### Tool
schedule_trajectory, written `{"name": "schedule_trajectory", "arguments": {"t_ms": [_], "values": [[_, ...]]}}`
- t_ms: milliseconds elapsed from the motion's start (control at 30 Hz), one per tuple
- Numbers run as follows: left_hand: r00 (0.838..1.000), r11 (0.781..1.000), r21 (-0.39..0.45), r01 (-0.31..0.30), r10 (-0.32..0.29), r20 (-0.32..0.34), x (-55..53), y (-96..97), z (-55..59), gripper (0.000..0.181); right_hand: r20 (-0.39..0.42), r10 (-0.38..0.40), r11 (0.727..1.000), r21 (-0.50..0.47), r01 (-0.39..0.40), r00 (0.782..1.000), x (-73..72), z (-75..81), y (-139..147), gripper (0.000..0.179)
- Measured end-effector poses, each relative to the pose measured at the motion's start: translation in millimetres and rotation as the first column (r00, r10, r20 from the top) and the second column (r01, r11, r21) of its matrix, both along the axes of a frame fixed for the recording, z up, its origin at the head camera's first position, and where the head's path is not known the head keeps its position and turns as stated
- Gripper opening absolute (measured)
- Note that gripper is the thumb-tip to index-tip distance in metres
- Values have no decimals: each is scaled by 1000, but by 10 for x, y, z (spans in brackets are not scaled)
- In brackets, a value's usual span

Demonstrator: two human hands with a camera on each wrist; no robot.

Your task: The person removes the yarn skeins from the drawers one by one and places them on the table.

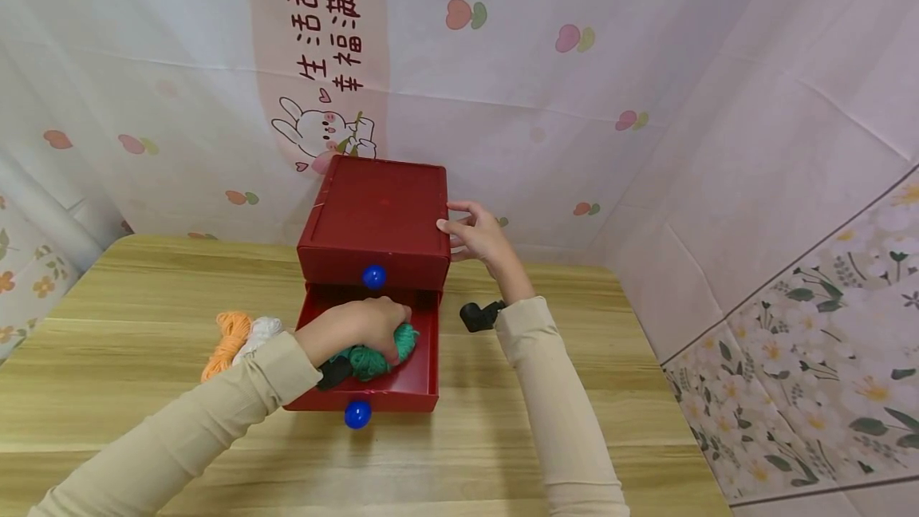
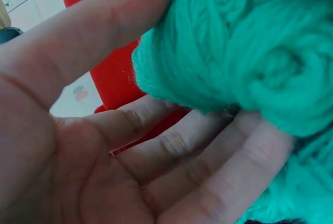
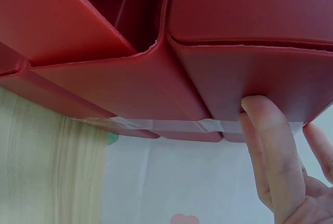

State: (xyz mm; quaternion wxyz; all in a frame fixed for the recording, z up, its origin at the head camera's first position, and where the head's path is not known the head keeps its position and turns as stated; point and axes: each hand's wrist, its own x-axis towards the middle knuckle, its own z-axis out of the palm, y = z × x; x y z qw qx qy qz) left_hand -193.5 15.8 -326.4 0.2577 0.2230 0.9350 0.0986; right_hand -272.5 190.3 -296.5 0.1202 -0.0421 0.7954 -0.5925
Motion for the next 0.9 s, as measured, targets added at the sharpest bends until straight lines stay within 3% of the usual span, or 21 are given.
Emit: {"name": "schedule_trajectory", "arguments": {"t_ms": [233, 467, 733, 900], "values": [[1000, 999, 39, 25, -25, -9, -26, -15, 29, 42, -5, 3, 1000, 12, -3, 1000, 15, 12, 6, 52], [998, 983, 173, 62, -59, -22, -1, -61, 131, 36, -3, 4, 1000, 8, -4, 1000, 18, 19, 16, 52], [996, 941, 332, 68, -48, -69, 130, -210, 345, 43, -6, 9, 1000, 16, -9, 1000, 20, 23, 6, 52], [994, 891, 449, 65, -21, -103, 207, -434, 434, 45, -11, 7, 1000, 13, -7, 1000, 19, 20, 8, 52]]}}
